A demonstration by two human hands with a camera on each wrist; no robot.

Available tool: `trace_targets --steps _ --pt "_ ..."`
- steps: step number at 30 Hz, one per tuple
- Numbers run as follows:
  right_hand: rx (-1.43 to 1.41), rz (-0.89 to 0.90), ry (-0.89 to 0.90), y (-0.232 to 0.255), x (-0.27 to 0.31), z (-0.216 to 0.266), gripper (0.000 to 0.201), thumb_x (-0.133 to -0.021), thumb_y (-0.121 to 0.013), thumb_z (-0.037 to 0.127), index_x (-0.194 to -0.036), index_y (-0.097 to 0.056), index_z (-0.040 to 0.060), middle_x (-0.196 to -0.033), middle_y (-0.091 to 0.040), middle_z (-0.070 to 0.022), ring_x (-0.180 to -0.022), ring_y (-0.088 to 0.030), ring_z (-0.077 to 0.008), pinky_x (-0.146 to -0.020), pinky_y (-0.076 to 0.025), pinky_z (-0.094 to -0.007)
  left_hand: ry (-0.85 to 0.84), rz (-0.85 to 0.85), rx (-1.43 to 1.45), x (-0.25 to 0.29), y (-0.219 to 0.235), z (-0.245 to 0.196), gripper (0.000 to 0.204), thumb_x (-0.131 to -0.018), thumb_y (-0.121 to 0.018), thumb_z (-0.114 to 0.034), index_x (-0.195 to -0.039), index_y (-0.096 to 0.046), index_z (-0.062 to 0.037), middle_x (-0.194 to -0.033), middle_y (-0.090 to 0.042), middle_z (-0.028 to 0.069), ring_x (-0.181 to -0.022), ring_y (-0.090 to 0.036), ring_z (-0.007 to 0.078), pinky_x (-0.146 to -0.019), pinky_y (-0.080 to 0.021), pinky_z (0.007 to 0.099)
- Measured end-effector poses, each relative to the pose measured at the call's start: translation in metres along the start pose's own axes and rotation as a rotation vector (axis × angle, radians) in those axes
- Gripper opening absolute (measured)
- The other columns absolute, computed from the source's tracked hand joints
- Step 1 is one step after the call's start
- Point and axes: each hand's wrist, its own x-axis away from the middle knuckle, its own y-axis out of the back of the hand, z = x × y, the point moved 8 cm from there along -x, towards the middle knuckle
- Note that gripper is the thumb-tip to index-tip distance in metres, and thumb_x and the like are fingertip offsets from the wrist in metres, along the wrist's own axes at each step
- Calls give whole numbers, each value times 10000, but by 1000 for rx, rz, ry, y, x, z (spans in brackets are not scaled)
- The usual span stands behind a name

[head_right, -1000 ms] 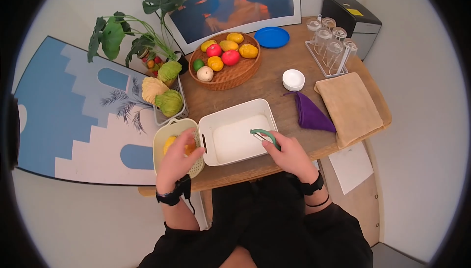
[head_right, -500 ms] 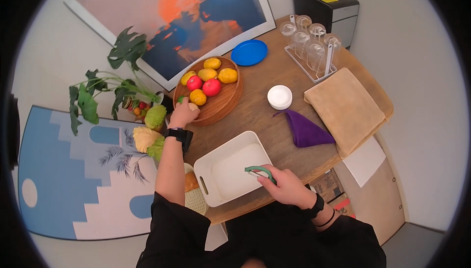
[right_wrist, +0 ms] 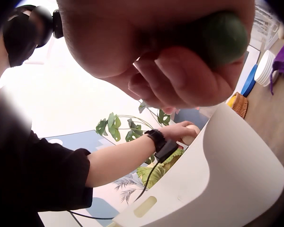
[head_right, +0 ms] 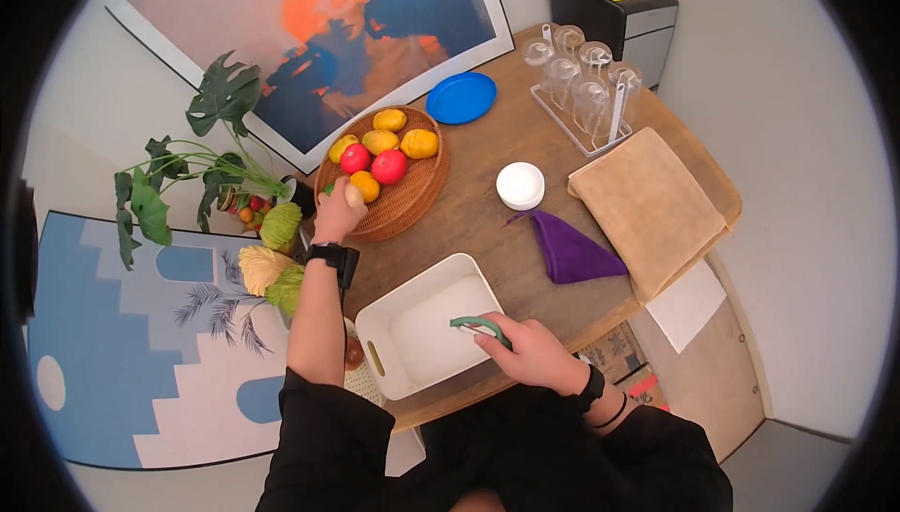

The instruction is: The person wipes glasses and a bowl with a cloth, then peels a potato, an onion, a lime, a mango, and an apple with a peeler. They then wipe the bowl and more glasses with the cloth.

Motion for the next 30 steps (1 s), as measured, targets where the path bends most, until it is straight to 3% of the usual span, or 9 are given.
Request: trace_targets --steps 4,7,8,12,15,16,19,22,30 --pt "-93 -137 -51 6 2 -3 411 -998 -599 193 -1392 -532 97 -704 -660 -114 -621 -670 -241 -616 -506 -342 -479 -96 405 80 83 -42 718 -759 -758 -222 -1411 -461 -181 -1234 -511 276 -1172 -559 463 -1012 -479 430" --pt "-181 -271 53 11 4 15 459 -1008 -588 180 -1446 -492 80 -801 -728 -93 -698 -664 -143 -696 -514 -291 -708 96 555 167 107 -57 763 -760 -777 -222 -1411 -417 -53 -1263 -547 244 -1153 -591 368 -1008 -478 408" --pt "-206 -281 78 10 5 19 484 -1029 -554 163 -1492 -445 73 -1037 -754 -100 -835 -648 -87 -778 -500 -253 -672 221 662 193 105 -57 786 -767 -783 -221 -1422 -386 -45 -1240 -570 226 -1132 -610 345 -985 -491 393" --pt "-532 -248 90 -15 1 21 485 -1051 -513 146 -1521 -405 90 -1315 -652 -129 -944 -617 -97 -821 -493 -257 -523 534 830 276 55 -50 722 -858 -758 -143 -1439 -335 -73 -1200 -602 112 -1059 -615 193 -892 -519 334" --pt "-387 -122 33 -43 4 18 478 -1050 -522 162 -1513 -421 103 -1279 -671 -121 -924 -611 -101 -829 -500 -272 -210 521 1140 292 -2 -26 584 -940 -672 -186 -1424 -360 -86 -1131 -620 70 -941 -614 132 -736 -523 289" --pt "-337 -118 -31 -49 5 12 479 -1040 -539 174 -1503 -434 105 -1235 -683 -154 -948 -655 -162 -858 -507 -301 -106 362 1344 293 -24 -16 524 -1009 -582 -406 -1381 -411 -79 -1088 -625 68 -814 -578 99 -625 -451 234" --pt "-55 -37 -22 -67 12 12 496 -1024 -563 186 -1496 -439 97 -1227 -676 -211 -1055 -688 -291 -911 -508 -348 179 414 1615 311 -79 -2 531 -1037 -464 -519 -1352 -465 -92 -1072 -622 44 -850 -606 109 -652 -486 247" --pt "-7 18 150 -76 20 30 510 -1010 -578 192 -1495 -445 107 -1231 -659 -258 -1152 -649 -394 -956 -501 -384 205 485 1909 329 -68 -17 559 -1062 -357 -552 -1328 -514 -86 -1150 -653 71 -987 -665 177 -781 -566 335" --pt "314 -60 438 -79 27 48 556 -956 -633 196 -1486 -473 147 -1422 -530 -267 -1136 -637 -431 -933 -542 -426 183 661 2223 331 -67 -25 581 -1073 -302 -555 -1330 -542 -92 -1242 -647 83 -1088 -660 210 -881 -579 399"
